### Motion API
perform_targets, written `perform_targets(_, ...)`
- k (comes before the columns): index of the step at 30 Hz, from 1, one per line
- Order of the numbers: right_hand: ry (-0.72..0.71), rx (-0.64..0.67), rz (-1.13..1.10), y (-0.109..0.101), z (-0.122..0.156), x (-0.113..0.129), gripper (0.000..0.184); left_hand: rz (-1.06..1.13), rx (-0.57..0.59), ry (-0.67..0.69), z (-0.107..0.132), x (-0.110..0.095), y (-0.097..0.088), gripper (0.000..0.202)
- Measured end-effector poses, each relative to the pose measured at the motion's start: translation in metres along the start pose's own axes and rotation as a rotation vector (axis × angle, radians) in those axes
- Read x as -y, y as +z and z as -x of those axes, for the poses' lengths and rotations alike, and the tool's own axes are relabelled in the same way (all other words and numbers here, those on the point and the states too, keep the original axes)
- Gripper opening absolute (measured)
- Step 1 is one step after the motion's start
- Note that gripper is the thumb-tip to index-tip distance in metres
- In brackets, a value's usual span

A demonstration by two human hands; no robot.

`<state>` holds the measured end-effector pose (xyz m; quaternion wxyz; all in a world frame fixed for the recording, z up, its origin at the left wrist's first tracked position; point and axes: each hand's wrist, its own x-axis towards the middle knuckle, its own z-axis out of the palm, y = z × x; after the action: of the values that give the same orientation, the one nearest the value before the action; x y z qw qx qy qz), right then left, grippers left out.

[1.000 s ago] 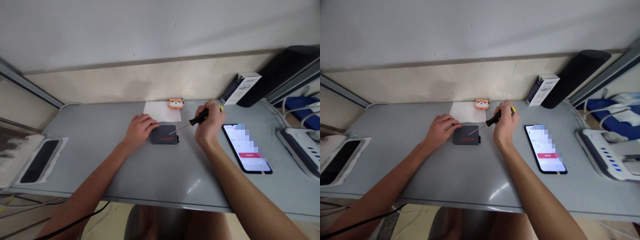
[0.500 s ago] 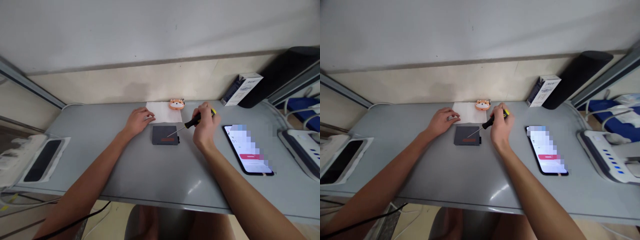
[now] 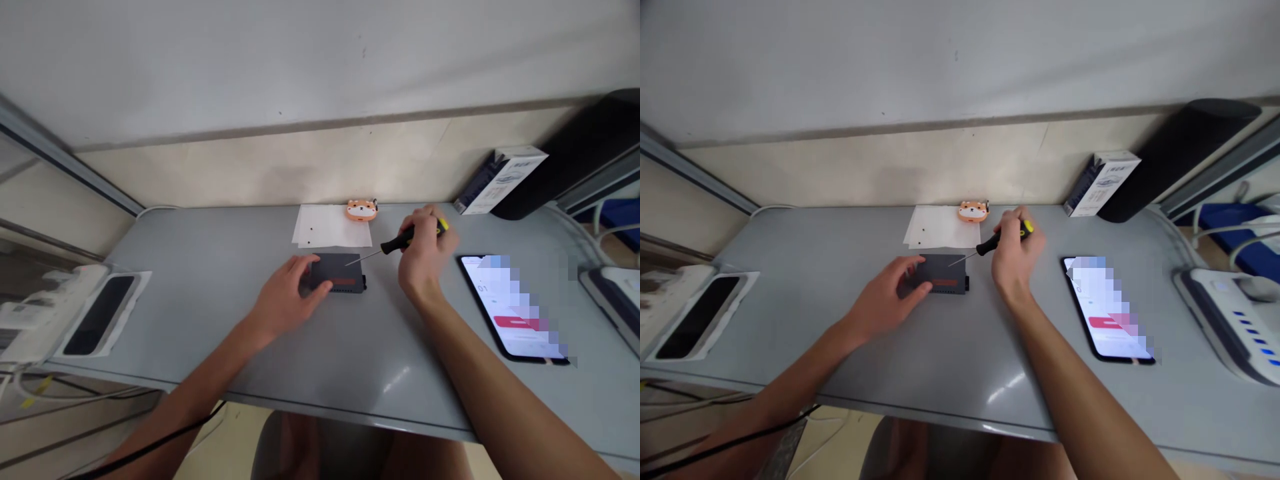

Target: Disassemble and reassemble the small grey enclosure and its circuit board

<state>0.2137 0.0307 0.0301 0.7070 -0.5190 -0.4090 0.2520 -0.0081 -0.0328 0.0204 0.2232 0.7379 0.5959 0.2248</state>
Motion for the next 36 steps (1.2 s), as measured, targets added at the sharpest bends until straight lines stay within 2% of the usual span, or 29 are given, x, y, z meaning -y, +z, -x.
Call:
perform_targets(3,0.006,-0.024,0.021,0.000,-0.002,-0.003,0.032,0.065,0.023,0.037,0.004,0.003,0.003,0.047)
perform_targets(7,0.003,-0.071,0.038,0.001,-0.007,-0.007,0.035,0.154,0.138,0.072,-0.005,0.009,-0.007,0.045)
perform_targets(9,-0.014,-0.071,0.057,0.000,-0.010,-0.009,0.035,0.152,0.127,0.043,-0.010,0.007,-0.008,0.041)
perform_targets(12,-0.075,-0.021,0.111,-0.002,-0.014,-0.010,0.035,0.162,0.064,-0.008,-0.016,0.000,-0.002,0.027)
perform_targets(14,-0.095,0.017,0.143,-0.003,-0.015,-0.010,0.035,0.194,0.081,0.013,-0.022,-0.003,0.003,0.023)
perform_targets(21,-0.059,0.123,0.213,-0.003,-0.011,-0.004,0.031,0.286,0.212,0.170,-0.047,0.001,0.005,0.034)
perform_targets(24,-0.058,0.156,0.198,-0.005,-0.009,-0.001,0.031,0.250,0.166,0.200,-0.050,0.001,0.006,0.032)
perform_targets(29,-0.052,0.176,0.148,-0.007,-0.007,0.002,0.030,0.224,0.086,0.126,-0.042,0.001,0.011,0.029)
perform_targets(36,-0.069,0.284,0.146,-0.007,-0.003,0.005,0.029,0.214,0.057,0.108,-0.040,0.004,0.014,0.027)
